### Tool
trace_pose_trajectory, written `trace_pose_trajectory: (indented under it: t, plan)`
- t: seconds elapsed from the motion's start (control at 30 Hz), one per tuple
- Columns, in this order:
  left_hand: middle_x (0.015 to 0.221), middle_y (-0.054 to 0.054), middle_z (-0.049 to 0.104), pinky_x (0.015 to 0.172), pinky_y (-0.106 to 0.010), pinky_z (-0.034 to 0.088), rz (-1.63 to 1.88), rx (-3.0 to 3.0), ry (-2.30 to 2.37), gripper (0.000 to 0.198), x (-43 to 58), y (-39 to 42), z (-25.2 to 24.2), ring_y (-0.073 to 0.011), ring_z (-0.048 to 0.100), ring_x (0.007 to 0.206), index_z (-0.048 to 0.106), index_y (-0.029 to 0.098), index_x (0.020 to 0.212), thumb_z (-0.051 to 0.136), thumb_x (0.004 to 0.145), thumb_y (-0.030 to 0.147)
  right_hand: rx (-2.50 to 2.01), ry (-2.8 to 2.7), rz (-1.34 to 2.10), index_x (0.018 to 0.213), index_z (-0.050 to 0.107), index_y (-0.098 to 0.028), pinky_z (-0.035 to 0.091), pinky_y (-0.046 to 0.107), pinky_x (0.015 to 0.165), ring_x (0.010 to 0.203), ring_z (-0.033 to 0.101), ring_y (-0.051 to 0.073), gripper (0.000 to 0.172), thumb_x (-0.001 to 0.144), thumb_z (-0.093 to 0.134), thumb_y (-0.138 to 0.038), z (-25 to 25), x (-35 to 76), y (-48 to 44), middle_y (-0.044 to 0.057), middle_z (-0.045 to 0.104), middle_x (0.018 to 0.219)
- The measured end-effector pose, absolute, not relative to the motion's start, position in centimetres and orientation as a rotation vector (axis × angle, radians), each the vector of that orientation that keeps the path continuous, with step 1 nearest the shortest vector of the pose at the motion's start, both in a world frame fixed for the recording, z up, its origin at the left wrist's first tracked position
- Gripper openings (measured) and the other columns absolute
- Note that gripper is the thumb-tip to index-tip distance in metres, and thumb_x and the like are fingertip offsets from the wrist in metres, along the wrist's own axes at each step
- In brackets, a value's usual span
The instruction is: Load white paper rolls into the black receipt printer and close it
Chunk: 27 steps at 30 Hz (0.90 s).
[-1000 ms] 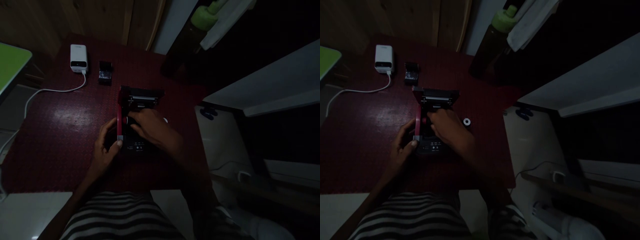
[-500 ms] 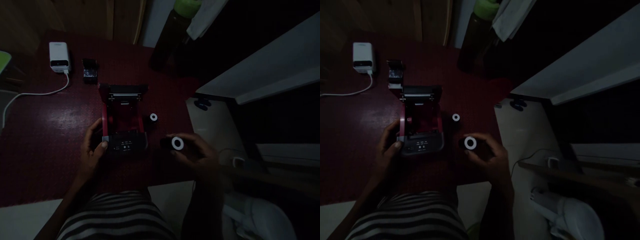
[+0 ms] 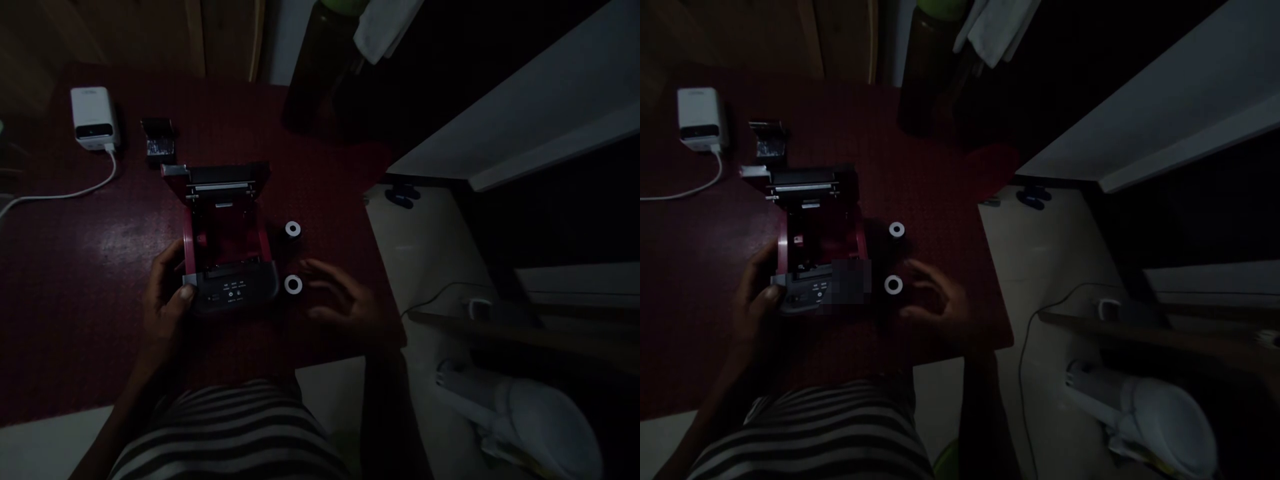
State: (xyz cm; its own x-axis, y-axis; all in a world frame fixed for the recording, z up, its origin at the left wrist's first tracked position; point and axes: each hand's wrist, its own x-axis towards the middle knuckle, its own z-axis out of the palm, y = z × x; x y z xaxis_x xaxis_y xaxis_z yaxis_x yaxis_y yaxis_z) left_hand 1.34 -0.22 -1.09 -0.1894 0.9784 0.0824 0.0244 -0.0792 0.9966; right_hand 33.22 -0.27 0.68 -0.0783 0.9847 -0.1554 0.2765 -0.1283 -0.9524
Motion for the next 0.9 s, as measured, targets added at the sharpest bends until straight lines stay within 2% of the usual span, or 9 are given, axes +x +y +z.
trace_pose_trajectory:
  t: [0.1, 0.23, 0.33, 0.4, 0.57, 0.67, 0.8, 0.9]
  plan:
    - [0.159, -0.004, 0.069, 0.113, -0.052, 0.064, 1.416, 1.188, 1.316, 0.06, 1.4, -0.1, -1.1, -0.0381, 0.068, 0.145, 0.071, 0.038, 0.155, 0.077, 0.098, 0.056, -1.542, -1.348, 1.061, 0.132, 0.082, -0.03, 0.068, 0.047, 0.1, 0.106, 0.083, 0.025, 0.043, 0.091, 0.087, -0.04, 0.8, 33.4, 2.5, 0.009, 0.083, 0.14]
    - [0.156, -0.006, 0.071, 0.112, -0.049, 0.064, 1.419, 1.212, 1.315, 0.062, 1.2, 0.0, -1.4, -0.0368, 0.069, 0.142, 0.07, 0.034, 0.155, 0.078, 0.098, 0.057, -1.565, -1.516, 0.847, 0.126, 0.081, -0.028, 0.065, 0.051, 0.103, 0.113, 0.08, 0.028, 0.044, 0.082, 0.084, -0.026, -1.4, 31.1, 7.5, 0.008, 0.083, 0.139]
    - [0.156, -0.008, 0.071, 0.114, -0.048, 0.062, 1.403, 1.223, 1.33, 0.065, 0.9, -0.1, -1.5, -0.0364, 0.068, 0.144, 0.068, 0.031, 0.158, 0.078, 0.099, 0.057, -1.536, -1.58, 0.826, 0.112, 0.081, -0.026, 0.062, 0.053, 0.109, 0.114, 0.079, 0.029, 0.033, 0.08, 0.078, -0.02, -2.6, 29.7, 9.4, 0.006, 0.086, 0.12]
    - [0.158, -0.008, 0.07, 0.117, -0.048, 0.06, 1.4, 1.239, 1.335, 0.065, 0.9, -0.1, -1.5, -0.0357, 0.066, 0.147, 0.068, 0.031, 0.158, 0.078, 0.1, 0.057, -1.531, -1.59, 0.821, 0.107, 0.08, -0.026, 0.061, 0.053, 0.108, 0.111, 0.079, 0.029, 0.028, 0.081, 0.076, -0.02, -1.7, 29.6, 9.2, 0.005, 0.086, 0.113]
    - [0.162, -0.008, 0.067, 0.117, -0.05, 0.06, 1.407, 1.234, 1.31, 0.063, 1.0, -0.3, -1.5, -0.035, 0.067, 0.146, 0.066, 0.032, 0.159, 0.076, 0.102, 0.056, -1.394, -1.807, 0.744, 0.123, 0.079, -0.03, 0.058, 0.047, 0.112, 0.121, 0.078, 0.026, 0.037, 0.091, 0.07, -0.013, 6.6, 30.7, 6.7, 0.001, 0.084, 0.126]
    - [0.162, -0.009, 0.067, 0.116, -0.051, 0.06, 1.403, 1.205, 1.291, 0.063, 1.1, -0.3, -1.5, -0.0358, 0.067, 0.145, 0.064, 0.031, 0.16, 0.075, 0.102, 0.054, -1.156, -2.158, 0.719, 0.133, 0.074, -0.029, 0.06, 0.044, 0.105, 0.116, 0.077, 0.027, 0.04, 0.097, 0.069, -0.011, 10.5, 29.1, 6.3, 0.003, 0.083, 0.127]
    - [0.161, -0.009, 0.067, 0.12, -0.052, 0.057, 1.399, 1.227, 1.279, 0.063, 1.1, -0.3, -1.3, -0.0357, 0.066, 0.147, 0.064, 0.031, 0.16, 0.076, 0.102, 0.052, -1.054, -2.577, 0.53, 0.137, 0.071, -0.018, 0.059, 0.047, 0.103, 0.114, 0.072, 0.03, 0.038, 0.103, 0.062, -0.005, 10.4, 24.2, 7.6, 0.013, 0.081, 0.126]
    - [0.163, -0.009, 0.065, 0.126, -0.053, 0.052, 1.365, 1.237, 1.272, 0.062, 1.0, -0.3, -0.8, -0.0361, 0.062, 0.151, 0.063, 0.031, 0.161, 0.074, 0.103, 0.052, -1.208, -2.776, 0.338, 0.124, 0.076, -0.012, 0.057, 0.045, 0.099, 0.111, 0.07, 0.031, 0.031, 0.104, 0.056, 0.0, 9.2, 20.7, 8.3, 0.017, 0.082, 0.119]
